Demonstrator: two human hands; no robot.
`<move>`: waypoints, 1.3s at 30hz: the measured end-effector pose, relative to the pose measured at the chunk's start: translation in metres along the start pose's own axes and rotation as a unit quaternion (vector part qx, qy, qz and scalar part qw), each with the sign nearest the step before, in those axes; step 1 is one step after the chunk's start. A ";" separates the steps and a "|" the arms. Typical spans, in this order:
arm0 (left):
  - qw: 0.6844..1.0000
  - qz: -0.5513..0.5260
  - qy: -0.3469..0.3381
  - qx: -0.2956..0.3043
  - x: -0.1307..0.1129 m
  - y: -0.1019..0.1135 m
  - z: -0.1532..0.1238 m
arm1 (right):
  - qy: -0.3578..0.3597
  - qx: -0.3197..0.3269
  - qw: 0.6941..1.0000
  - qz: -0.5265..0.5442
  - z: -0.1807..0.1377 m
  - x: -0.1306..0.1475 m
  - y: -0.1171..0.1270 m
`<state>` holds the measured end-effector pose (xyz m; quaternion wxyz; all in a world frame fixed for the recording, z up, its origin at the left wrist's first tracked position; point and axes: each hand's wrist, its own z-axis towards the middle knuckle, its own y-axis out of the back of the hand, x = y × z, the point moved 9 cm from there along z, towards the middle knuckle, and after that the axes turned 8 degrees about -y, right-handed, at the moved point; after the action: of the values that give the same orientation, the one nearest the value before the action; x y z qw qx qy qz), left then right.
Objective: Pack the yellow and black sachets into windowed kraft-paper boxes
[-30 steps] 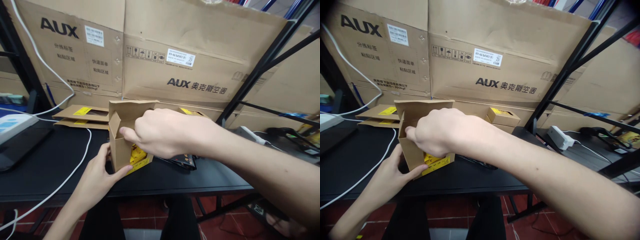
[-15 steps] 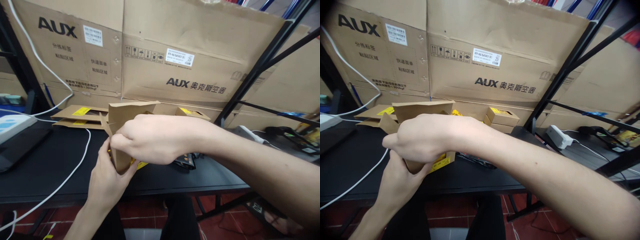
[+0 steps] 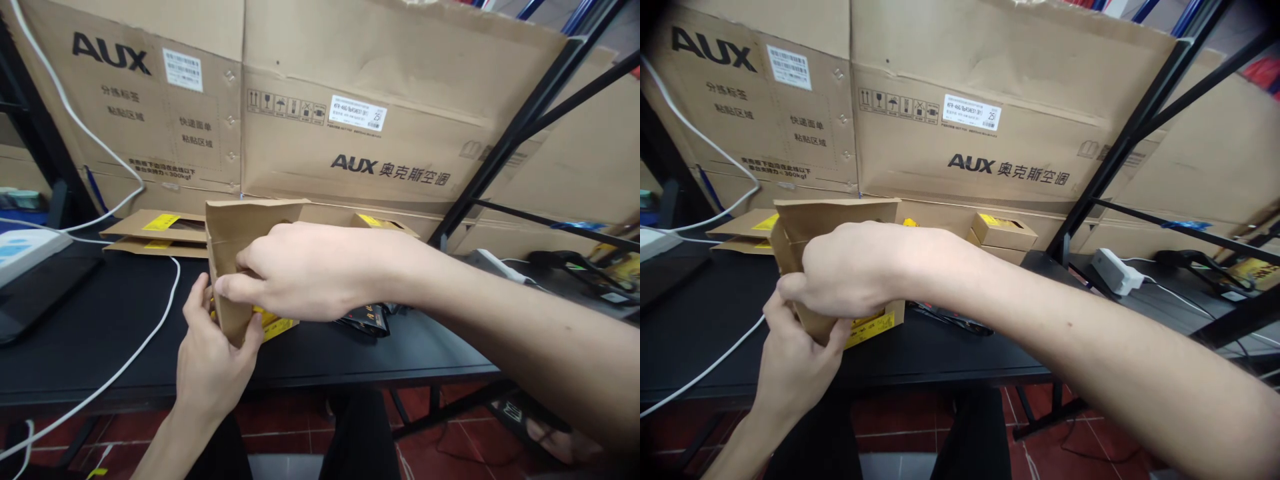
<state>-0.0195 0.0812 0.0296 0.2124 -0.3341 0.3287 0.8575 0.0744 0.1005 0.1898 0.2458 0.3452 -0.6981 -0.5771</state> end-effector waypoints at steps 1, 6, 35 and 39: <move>1.000 -0.002 -0.001 -0.002 0.001 0.000 0.000 | -0.007 0.000 1.000 0.005 0.000 -0.001 0.000; 0.999 -0.020 -0.028 0.013 0.001 -0.003 0.002 | -0.027 0.002 1.000 0.004 0.003 -0.004 -0.002; 0.999 -0.043 -0.017 -0.016 -0.003 0.005 0.002 | -0.359 -0.106 0.922 0.101 0.076 -0.306 -0.152; 0.999 -0.039 -0.004 -0.010 -0.001 0.005 0.004 | -0.349 -0.093 0.929 0.079 0.074 -0.301 -0.159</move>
<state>-0.0233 0.0808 0.0348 0.2437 -0.3453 0.3057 0.8532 0.2439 0.3626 0.0353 0.0624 0.0417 -0.7082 -0.7020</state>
